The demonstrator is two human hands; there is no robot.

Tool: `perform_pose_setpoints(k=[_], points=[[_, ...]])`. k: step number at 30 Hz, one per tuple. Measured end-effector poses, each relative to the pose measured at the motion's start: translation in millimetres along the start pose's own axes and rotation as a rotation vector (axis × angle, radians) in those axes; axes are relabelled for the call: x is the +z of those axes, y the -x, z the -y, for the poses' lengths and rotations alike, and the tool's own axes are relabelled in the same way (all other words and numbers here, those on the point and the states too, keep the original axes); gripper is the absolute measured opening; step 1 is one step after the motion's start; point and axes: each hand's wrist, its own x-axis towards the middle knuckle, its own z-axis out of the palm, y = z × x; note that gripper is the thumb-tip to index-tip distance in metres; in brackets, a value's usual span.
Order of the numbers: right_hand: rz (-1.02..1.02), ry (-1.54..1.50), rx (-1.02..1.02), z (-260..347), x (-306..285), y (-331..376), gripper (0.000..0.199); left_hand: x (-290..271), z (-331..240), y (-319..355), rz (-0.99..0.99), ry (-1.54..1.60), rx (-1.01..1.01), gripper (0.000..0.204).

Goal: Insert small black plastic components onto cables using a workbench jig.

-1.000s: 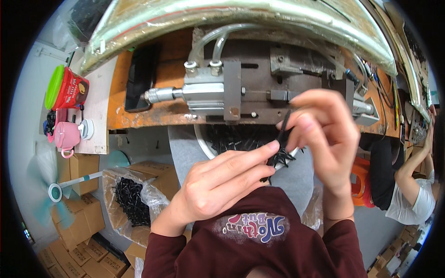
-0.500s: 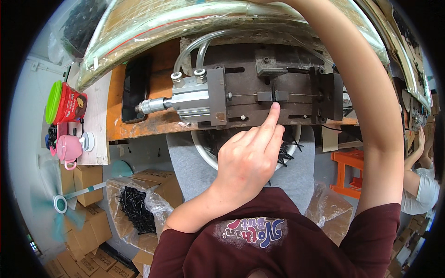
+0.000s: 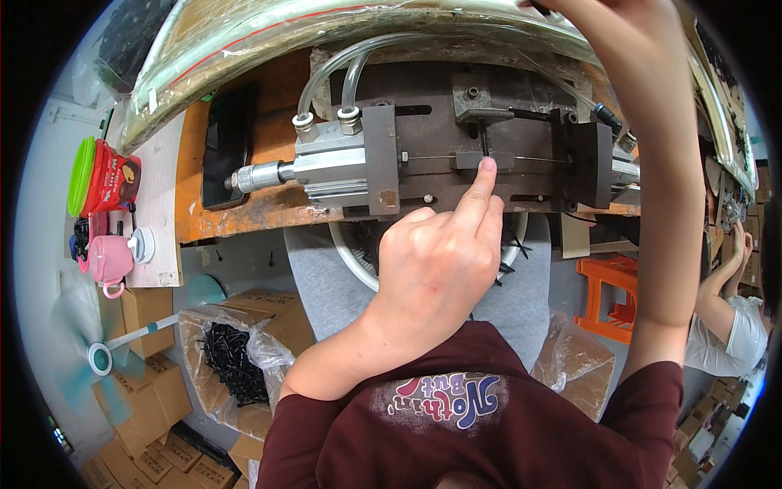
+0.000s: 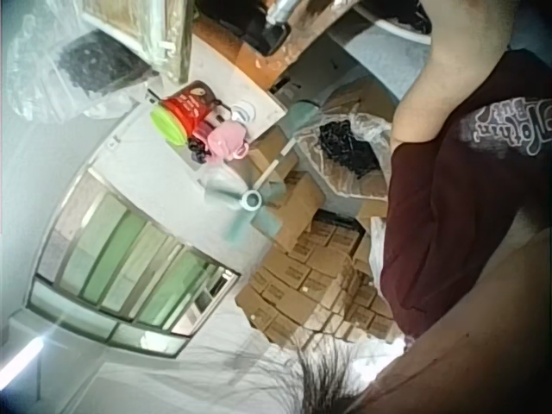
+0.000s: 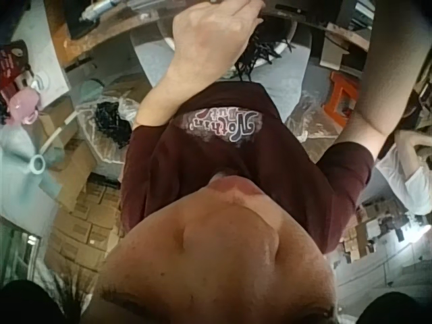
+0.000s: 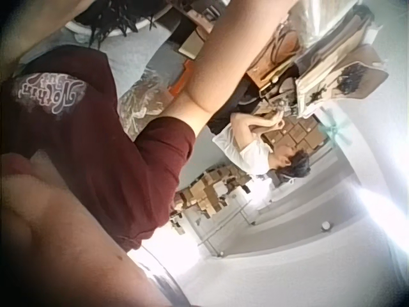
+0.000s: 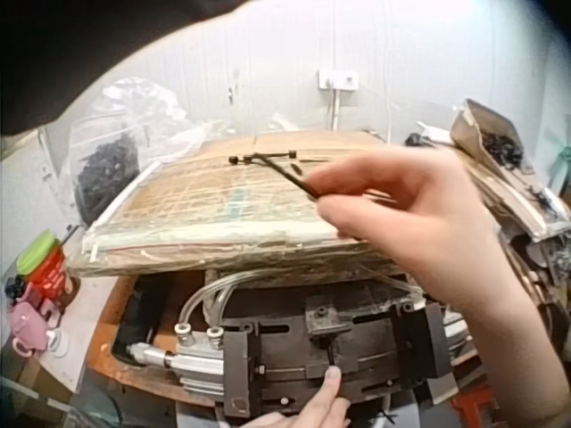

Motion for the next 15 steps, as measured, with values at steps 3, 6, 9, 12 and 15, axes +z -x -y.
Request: perform_pose_setpoints(k=[3,6,9,12,15], points=[[-0.074,-0.032,0.082,19.7,-21.4,53.5,0.023,-2.8,-3.8,-2.3,0.042,0.001,0.0,0.025],[-0.125,-0.029,0.121,25.5,-16.3,100.2,0.025,-2.9,-1.3,-3.4,-0.019,0.119,0.026,0.034],[-0.057,0.041,0.085,26.2,-4.2,138.4,0.031,0.1,-8.0,3.4,-0.271,0.368,0.002,0.044],[-0.066,0.026,0.073,33.6,17.6,154.6,0.035,-3.2,-13.2,5.7,-0.345,0.428,0.075,0.047],[-0.097,-0.112,0.129,28.3,15.5,161.6,0.035,-10.8,-13.4,7.4,-0.297,0.439,0.088,0.044]])
